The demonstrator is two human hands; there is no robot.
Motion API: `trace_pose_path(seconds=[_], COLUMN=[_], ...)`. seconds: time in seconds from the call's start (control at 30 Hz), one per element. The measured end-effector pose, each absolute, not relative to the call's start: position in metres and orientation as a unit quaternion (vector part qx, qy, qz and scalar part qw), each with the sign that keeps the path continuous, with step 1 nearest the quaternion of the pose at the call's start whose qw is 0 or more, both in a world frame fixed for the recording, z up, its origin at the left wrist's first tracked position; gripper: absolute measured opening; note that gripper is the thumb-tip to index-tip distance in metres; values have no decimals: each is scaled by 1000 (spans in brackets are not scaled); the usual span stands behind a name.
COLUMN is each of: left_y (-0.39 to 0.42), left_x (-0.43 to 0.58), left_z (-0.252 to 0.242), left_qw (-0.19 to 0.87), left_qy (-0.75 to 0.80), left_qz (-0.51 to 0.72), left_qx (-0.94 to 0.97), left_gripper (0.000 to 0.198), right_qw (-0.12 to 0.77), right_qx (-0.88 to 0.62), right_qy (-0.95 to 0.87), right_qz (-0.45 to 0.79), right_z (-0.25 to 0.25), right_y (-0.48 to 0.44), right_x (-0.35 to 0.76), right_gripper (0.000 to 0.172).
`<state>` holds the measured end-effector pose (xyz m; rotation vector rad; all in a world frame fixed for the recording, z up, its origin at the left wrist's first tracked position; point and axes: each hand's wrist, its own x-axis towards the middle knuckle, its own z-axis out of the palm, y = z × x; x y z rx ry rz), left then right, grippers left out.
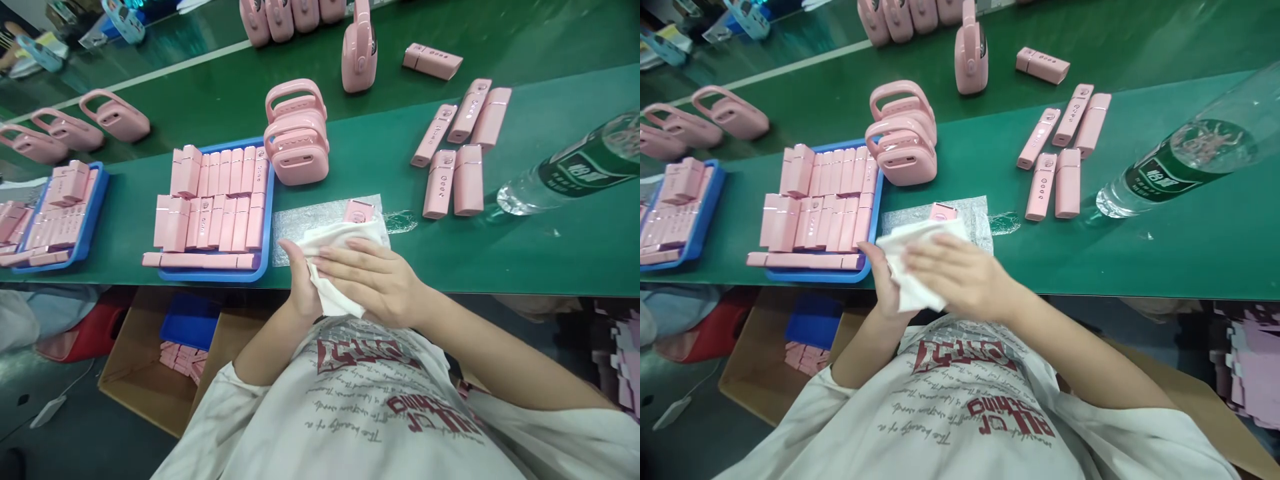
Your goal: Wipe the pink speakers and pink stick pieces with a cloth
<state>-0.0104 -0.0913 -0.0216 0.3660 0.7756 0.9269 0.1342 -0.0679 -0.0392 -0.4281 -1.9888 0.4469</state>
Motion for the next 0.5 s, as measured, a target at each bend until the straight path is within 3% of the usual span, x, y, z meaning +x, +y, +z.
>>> trace_pose_path(seconds=[0.1,0.17,0.27,0.4,0.5], left_y=[-91,-92,-94,-93,-92], left_x=[-13,-15,-15,-12,-11], left_z=[-26,-28,-29,-25,-23], left_qw=[810,823,840,842,852], left_qy=[309,284,259,288,290], left_qz=[442,425,408,416,407], left_qx=[230,248,247,187,157], left_gripper=[76,56,35,34,37], right_qw=[592,665,705,721,694], right_qx=[-323,-418,-452,-411,-427], right_qy=[-678,-512,-381,-330,-341], right_qz=[292,347,393,451,468], right_z=[-46,-49,-48,-40,-37], right_y=[-64,-56,-48,-57,-72], right_x=[141,150,158,154,149], right_gripper=[21,24,29,20,27])
